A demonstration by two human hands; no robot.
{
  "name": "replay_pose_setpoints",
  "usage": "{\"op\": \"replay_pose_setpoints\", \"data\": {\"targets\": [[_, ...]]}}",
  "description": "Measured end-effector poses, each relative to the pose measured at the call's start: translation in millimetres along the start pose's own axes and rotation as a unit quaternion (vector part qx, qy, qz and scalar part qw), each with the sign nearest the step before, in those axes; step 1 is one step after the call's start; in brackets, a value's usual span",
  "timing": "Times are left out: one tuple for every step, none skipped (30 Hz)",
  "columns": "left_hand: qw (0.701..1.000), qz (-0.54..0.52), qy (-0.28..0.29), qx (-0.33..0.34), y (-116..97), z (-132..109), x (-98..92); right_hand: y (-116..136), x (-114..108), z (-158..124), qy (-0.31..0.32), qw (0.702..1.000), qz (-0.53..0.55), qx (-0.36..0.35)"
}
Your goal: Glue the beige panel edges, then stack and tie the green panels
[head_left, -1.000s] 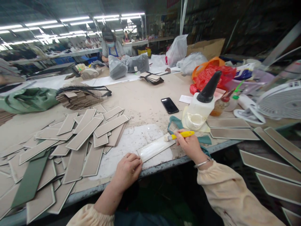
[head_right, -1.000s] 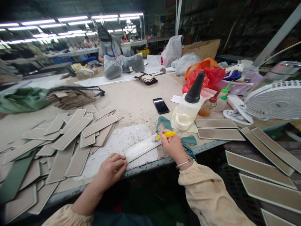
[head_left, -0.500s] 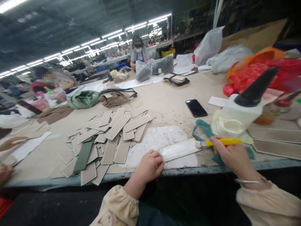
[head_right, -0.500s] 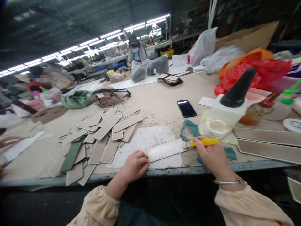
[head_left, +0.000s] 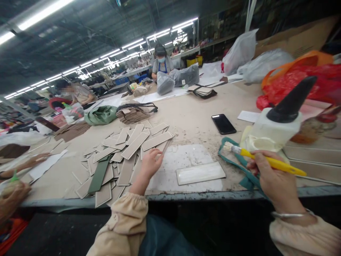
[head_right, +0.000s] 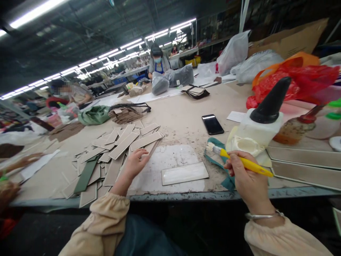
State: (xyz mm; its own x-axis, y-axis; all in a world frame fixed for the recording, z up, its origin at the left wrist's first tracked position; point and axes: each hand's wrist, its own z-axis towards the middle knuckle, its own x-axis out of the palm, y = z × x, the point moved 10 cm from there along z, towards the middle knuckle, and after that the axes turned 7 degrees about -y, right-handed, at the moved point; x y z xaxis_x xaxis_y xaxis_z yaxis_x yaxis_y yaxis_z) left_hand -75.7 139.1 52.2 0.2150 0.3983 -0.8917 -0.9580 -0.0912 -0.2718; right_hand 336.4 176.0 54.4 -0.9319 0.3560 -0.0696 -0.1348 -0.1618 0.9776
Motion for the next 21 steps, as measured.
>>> {"op": "replay_pose_setpoints", "data": {"targets": [[0.999, 0.035, 0.019, -0.015, 8.7, 6.1, 3.0, 2.4, 1.0, -1.0, 0.005, 1.000, -0.010, -0.012], [0.997, 0.059, 0.034, -0.025, 15.0, 10.5, 5.7, 4.7, 2.1, -2.2, 0.010, 0.999, -0.023, -0.024], [0.996, 0.075, 0.046, -0.029, 18.8, 13.5, 8.2, 6.4, 3.2, -3.4, 0.016, 0.999, -0.038, -0.035], [0.994, 0.087, 0.055, -0.031, 20.9, 15.3, 10.5, 7.1, 4.2, -4.7, 0.022, 0.998, -0.051, -0.042], [0.992, 0.102, 0.063, -0.033, 22.2, 16.3, 12.9, 6.9, 5.4, -5.8, 0.029, 0.997, -0.062, -0.046], [0.990, 0.117, 0.071, -0.035, 22.7, 16.8, 15.3, 5.9, 6.5, -6.8, 0.036, 0.996, -0.069, -0.048], [0.988, 0.130, 0.076, -0.038, 22.8, 17.2, 17.3, 4.7, 7.3, -7.5, 0.042, 0.995, -0.074, -0.049], [0.986, 0.142, 0.080, -0.042, 22.7, 17.9, 18.6, 3.5, 7.9, -8.1, 0.048, 0.994, -0.080, -0.051], [0.984, 0.152, 0.084, -0.047, 22.5, 18.9, 19.5, 2.3, 8.3, -8.4, 0.052, 0.994, -0.085, -0.053], [0.982, 0.161, 0.088, -0.052, 22.3, 20.1, 20.0, 1.3, 8.5, -8.5, 0.056, 0.993, -0.092, -0.055], [0.980, 0.168, 0.092, -0.058, 22.0, 21.4, 20.1, 0.3, 8.6, -8.6, 0.059, 0.992, -0.099, -0.055], [0.978, 0.174, 0.098, -0.062, 21.5, 22.7, 20.1, -0.4, 8.3, -8.5, 0.060, 0.991, -0.107, -0.054], [0.976, 0.179, 0.105, -0.066, 20.6, 23.6, 20.1, -0.7, 7.6, -8.4, 0.059, 0.990, -0.113, -0.052], [0.974, 0.183, 0.112, -0.068, 19.4, 24.2, 20.2, -0.4, 6.7, -8.5, 0.058, 0.990, -0.119, -0.051], [0.973, 0.187, 0.119, -0.069, 18.0, 24.4, 20.4, 0.6, 5.5, -8.6, 0.055, 0.989, -0.125, -0.053], [0.971, 0.191, 0.125, -0.070, 16.6, 24.1, 20.9, 1.8, 4.2, -8.7, 0.051, 0.988, -0.134, -0.057], [0.969, 0.195, 0.130, -0.072, 15.4, 23.6, 21.6, 2.9, 2.6, -8.9, 0.046, 0.986, -0.145, -0.062], [0.968, 0.200, 0.134, -0.075, 14.6, 23.0, 22.6, 3.5, 1.5, -9.0, 0.043, 0.984, -0.158, -0.070], [0.966, 0.204, 0.137, -0.079, 14.2, 22.3, 23.6, 3.2, 1.4, -8.9, 0.044, 0.981, -0.172, -0.081], [0.965, 0.208, 0.138, -0.083, 14.1, 21.9, 24.7, 2.4, 1.2, -8.4, 0.043, 0.976, -0.190, -0.098], [0.964, 0.211, 0.139, -0.087, 14.1, 21.8, 25.8, 0.4, 1.0, -7.1, 0.040, 0.970, -0.208, -0.119]]}}
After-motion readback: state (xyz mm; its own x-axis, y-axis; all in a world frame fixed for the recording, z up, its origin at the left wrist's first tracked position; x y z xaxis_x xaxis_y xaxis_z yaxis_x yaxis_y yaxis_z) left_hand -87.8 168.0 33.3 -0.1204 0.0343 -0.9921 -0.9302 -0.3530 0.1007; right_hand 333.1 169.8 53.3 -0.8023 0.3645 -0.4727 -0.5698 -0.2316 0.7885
